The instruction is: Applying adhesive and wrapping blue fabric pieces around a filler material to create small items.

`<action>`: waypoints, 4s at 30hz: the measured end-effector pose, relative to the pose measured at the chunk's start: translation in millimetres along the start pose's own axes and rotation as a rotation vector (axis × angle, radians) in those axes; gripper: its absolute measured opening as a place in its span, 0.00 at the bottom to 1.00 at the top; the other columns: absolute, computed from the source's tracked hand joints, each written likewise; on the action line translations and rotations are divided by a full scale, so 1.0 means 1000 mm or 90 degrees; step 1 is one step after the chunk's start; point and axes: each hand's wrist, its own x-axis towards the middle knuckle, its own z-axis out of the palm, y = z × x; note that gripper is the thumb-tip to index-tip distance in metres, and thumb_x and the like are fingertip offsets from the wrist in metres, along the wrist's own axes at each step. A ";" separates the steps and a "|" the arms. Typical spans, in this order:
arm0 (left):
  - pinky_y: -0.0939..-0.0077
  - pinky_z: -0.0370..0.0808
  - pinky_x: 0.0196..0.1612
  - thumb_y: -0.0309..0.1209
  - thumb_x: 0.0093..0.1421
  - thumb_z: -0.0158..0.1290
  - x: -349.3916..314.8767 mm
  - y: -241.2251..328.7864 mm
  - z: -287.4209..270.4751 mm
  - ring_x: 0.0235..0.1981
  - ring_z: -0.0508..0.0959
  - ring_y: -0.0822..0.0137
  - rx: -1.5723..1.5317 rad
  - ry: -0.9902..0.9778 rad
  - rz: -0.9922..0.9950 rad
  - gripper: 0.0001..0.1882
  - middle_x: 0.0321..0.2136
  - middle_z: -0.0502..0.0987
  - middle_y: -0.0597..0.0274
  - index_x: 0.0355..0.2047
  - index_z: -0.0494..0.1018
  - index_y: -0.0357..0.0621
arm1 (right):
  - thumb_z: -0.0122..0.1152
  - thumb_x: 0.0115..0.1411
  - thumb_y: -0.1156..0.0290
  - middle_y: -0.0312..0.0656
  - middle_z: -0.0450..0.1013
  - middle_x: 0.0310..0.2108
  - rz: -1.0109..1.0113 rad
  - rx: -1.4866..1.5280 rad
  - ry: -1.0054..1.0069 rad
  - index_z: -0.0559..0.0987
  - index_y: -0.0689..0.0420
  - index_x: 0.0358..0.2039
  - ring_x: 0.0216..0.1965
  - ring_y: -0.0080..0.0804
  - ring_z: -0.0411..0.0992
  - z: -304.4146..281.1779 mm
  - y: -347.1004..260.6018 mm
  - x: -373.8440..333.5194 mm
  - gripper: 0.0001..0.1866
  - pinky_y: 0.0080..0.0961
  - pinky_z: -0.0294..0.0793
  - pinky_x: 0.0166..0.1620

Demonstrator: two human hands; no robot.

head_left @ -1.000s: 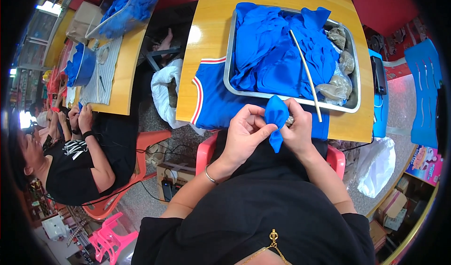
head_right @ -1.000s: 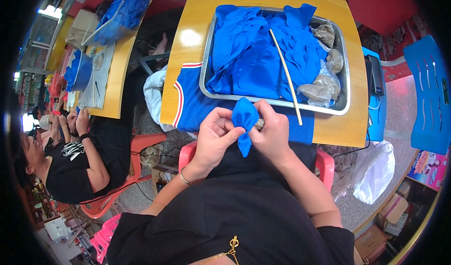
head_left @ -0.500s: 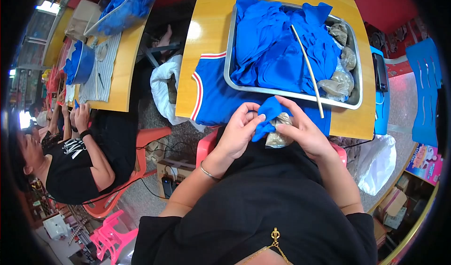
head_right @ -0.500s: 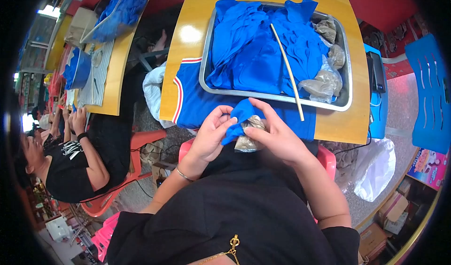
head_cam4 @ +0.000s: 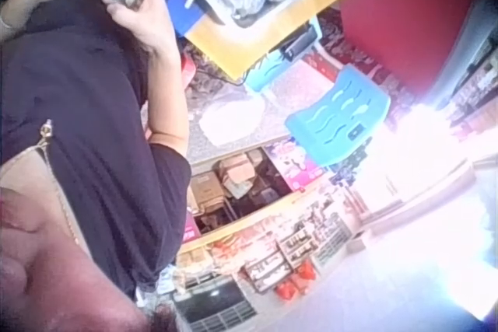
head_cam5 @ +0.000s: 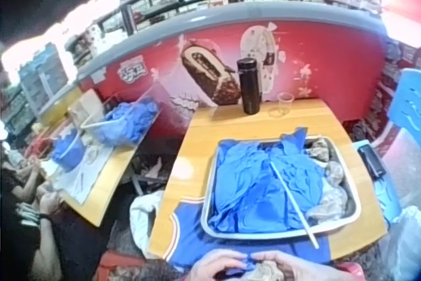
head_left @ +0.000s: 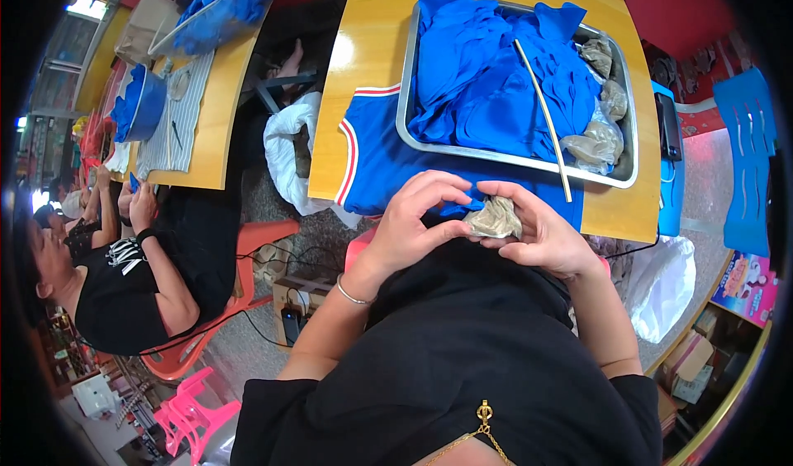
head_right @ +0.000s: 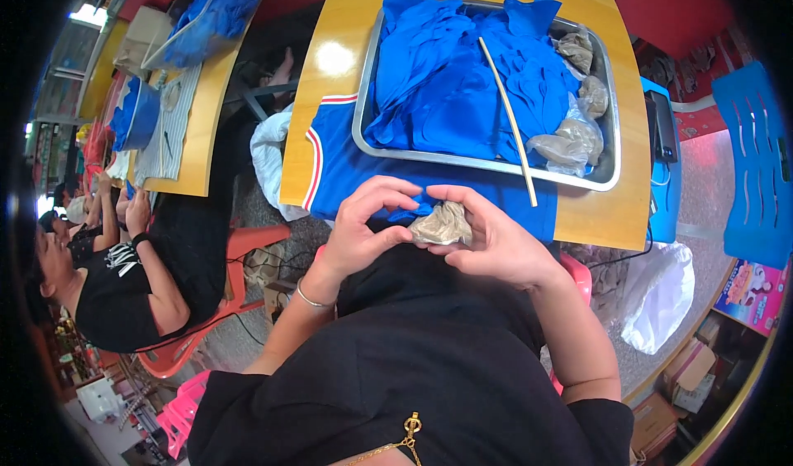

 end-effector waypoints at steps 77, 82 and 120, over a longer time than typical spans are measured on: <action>0.70 0.74 0.33 0.19 0.48 0.56 0.009 -0.024 0.019 0.29 0.77 0.58 0.211 0.067 0.153 0.04 0.27 0.76 0.56 0.26 0.73 0.37 | 0.59 0.47 0.79 0.40 0.67 0.31 -0.274 -1.018 0.142 0.76 0.54 0.29 0.30 0.40 0.71 -0.003 -0.024 0.023 0.08 0.33 0.70 0.32; 0.72 0.74 0.30 0.21 0.47 0.57 0.011 -0.018 0.018 0.29 0.76 0.60 0.279 0.074 0.191 0.05 0.26 0.75 0.58 0.25 0.73 0.39 | 0.59 0.47 0.80 0.40 0.67 0.31 -0.247 -1.043 0.123 0.75 0.54 0.28 0.29 0.40 0.71 0.003 -0.029 0.024 0.08 0.33 0.69 0.31; 0.79 0.75 0.29 0.17 0.47 0.58 0.008 -0.023 0.008 0.28 0.78 0.65 0.169 0.115 0.099 0.10 0.26 0.77 0.58 0.31 0.75 0.37 | 0.61 0.50 0.73 0.40 0.70 0.30 -0.295 -0.992 0.176 0.74 0.56 0.29 0.33 0.39 0.71 0.002 0.000 0.036 0.06 0.33 0.70 0.33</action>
